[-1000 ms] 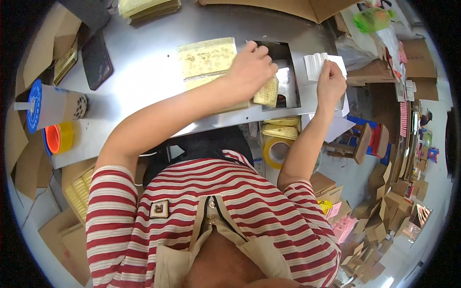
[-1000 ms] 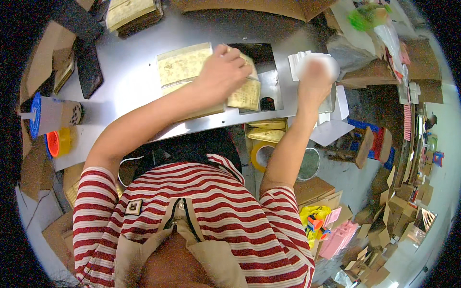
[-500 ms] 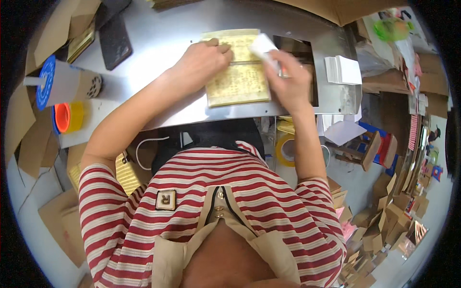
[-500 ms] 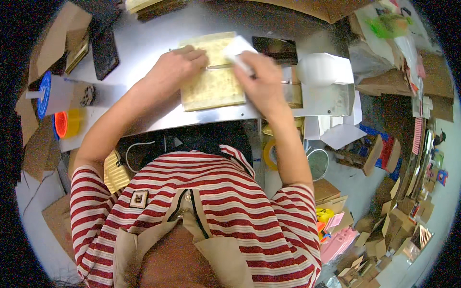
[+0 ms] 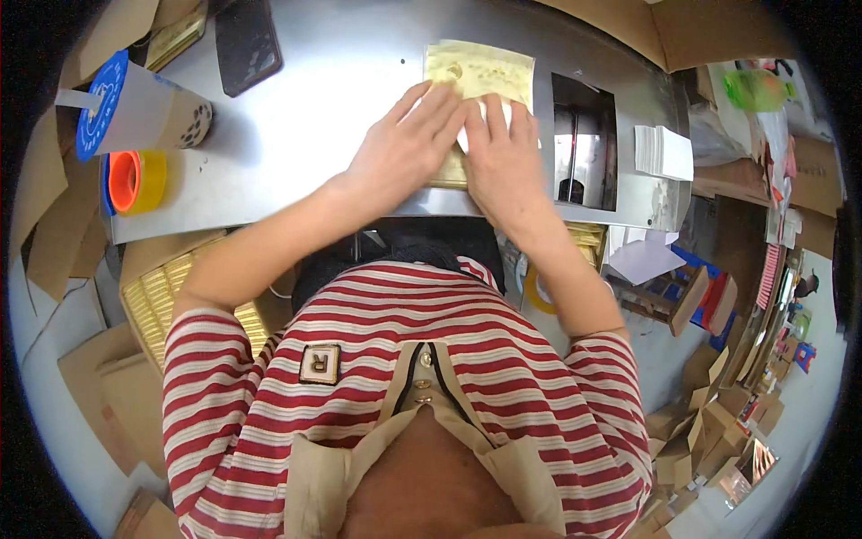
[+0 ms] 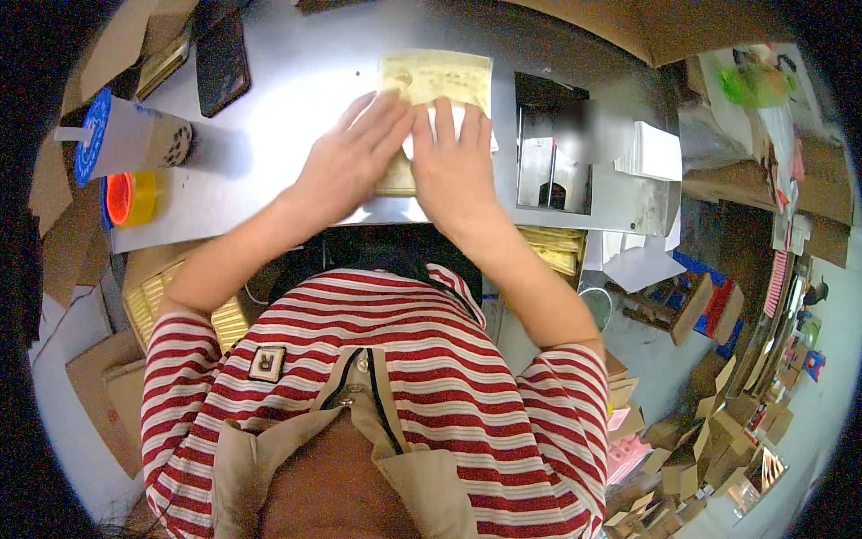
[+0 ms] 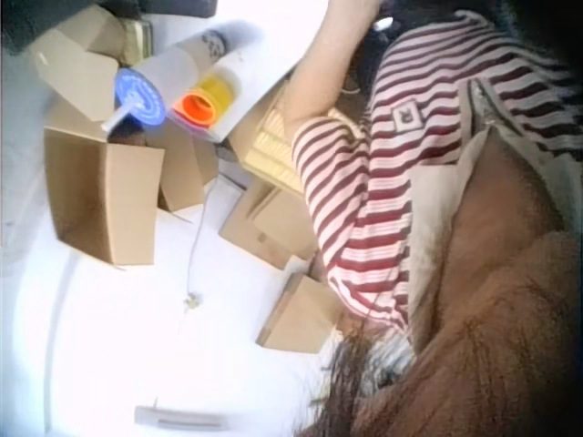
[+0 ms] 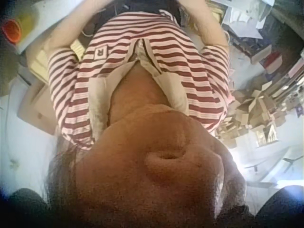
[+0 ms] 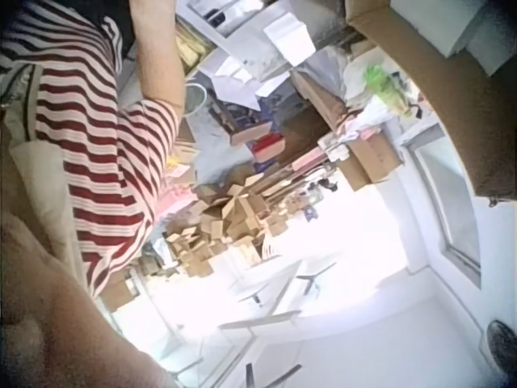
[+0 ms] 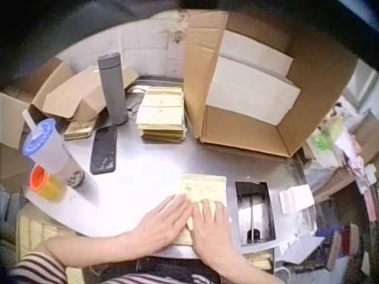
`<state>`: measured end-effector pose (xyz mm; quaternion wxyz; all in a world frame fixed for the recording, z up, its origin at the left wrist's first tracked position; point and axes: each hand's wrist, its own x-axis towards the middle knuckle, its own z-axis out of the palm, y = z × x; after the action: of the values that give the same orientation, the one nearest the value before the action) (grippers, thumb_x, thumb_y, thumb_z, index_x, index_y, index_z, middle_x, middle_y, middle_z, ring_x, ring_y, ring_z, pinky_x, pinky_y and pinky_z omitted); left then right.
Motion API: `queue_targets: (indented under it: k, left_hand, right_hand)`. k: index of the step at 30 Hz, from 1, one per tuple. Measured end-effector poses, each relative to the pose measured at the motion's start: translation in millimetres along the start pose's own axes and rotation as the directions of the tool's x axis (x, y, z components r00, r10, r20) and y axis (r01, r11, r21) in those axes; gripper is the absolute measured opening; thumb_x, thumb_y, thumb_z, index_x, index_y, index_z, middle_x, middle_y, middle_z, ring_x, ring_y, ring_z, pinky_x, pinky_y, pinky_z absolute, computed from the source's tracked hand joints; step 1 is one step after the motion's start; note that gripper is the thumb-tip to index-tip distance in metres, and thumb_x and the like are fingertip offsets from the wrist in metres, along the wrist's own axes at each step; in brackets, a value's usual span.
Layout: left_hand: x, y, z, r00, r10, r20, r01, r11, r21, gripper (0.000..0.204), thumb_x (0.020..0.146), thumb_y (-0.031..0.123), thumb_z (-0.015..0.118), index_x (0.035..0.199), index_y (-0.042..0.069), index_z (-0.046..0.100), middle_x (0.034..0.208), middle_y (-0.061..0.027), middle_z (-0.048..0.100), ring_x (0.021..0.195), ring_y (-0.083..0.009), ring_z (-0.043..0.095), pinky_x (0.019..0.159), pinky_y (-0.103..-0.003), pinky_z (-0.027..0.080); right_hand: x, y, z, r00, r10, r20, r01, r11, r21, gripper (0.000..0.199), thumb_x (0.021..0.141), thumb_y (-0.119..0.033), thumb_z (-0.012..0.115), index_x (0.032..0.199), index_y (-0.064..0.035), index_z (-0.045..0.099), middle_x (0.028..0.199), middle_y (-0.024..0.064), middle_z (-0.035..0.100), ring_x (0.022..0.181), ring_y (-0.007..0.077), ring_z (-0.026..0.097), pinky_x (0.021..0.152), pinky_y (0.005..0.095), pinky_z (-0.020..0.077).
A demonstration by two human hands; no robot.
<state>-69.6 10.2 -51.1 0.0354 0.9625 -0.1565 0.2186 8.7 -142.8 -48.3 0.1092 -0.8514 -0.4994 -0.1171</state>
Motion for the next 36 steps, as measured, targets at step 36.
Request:
queue_targets:
  k: [36]
  left_hand:
    - [40, -33, -11, 0.91, -0.246, 0.334, 0.375, 0.83, -0.412, 0.014, 0.08, 0.022, 0.065, 0.081, 0.008, 0.067, 0.07, -0.0052, 0.064, 0.083, -0.0225, 0.058, 0.081, -0.038, 0.038]
  right_hand:
    - [-57, 133, -54, 0.245, 0.816, -0.524, -0.72, 0.515, 0.465, 0.024, 0.092, -0.022, 0.061, 0.101, -0.0006, 0.068, 0.09, 0.0106, 0.07, 0.075, 0.0165, 0.067, 0.067, 0.0286, 0.0503]
